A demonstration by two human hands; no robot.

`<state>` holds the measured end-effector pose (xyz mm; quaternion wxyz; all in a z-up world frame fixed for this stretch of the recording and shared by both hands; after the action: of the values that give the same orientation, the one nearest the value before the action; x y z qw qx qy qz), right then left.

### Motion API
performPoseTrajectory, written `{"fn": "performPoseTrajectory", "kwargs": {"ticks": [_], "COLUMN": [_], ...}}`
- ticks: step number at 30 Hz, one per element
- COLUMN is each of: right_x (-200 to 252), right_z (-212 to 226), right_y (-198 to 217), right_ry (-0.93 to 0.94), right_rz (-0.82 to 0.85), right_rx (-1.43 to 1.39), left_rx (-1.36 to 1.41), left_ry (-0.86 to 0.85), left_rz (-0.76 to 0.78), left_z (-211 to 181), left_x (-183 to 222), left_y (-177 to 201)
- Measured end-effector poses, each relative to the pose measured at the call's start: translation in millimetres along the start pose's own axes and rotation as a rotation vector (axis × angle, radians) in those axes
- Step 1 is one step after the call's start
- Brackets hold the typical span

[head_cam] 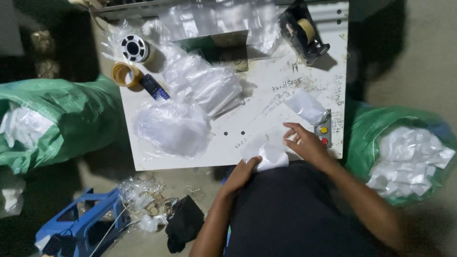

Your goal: Folding and stacking plastic bags produced by a machine for final packaging

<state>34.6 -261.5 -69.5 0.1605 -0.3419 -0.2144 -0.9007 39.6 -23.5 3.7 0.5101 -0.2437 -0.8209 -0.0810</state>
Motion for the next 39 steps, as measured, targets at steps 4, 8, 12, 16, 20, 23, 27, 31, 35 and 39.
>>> {"fn": "performPoseTrajectory", "kwargs": {"ticks": [4, 8, 12, 16, 20, 23, 27, 31, 35, 39], "right_x": [17.3, 20.3, -10.9, -74.4, -116.7, -61.7, -25.8, -26.1, -27.4, -18.7], "right_z": [-10.0, -43.4, -71.9, -96.2, -156.3, -57.3, -12.3, 16.7, 28.8, 57.6], "right_y": [-23.8, -44.0, -68.8, -60.3, -68.6, -50.8, -23.6, -25.9, -32.3, -62.2], "right_ry": [0.118, -0.423, -0.457, 0.416, -0.036, -0.088, -0.178, 0.058, 0.095, 0.103], "right_rz": [0.249, 0.268, 0.178, -0.076, -0.193, 0.195, 0.388, 0.535, -0.043, -0.063], "right_rx": [-0.199, -0.481, -0.644, 0.579, -0.026, -0.436, -0.425, -0.084, -0.250, -0.414], "left_rx": [-0.063, -0.128, -0.166, -0.088, -0.201, -0.264, -0.224, -0.229, -0.213, 0.344], "left_ry": [0.073, -0.670, -0.489, -0.503, -0.804, -0.913, -0.655, -0.482, -0.608, -0.303], "left_rz": [-0.024, -0.324, -0.055, -0.171, -0.199, -0.188, -0.016, -0.146, -0.728, -0.268], "left_z": [38.1, 46.0, 78.6, 71.5, 63.2, 68.4, 42.6, 37.4, 38.5, 31.6], "left_x": [-36.7, -21.8, -43.0, -64.6, -59.3, -68.2, -38.1, -58.7, -66.9, -75.1], "left_y": [2.3, 34.2, 9.8, 20.8, 16.8, 15.0, 13.2, 26.4, 24.6, 2.5]}}
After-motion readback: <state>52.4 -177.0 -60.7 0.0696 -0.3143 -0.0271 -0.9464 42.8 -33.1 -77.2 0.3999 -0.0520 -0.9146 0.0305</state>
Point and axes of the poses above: each hand's wrist, its own x-axis away from the middle knuckle, its own y-axis out of the back of the hand, z = x × y, the point moved 3 cm from there along -x, towards the middle knuckle, and after that the axes turned 3 degrees about y, right-handed, at the moved point
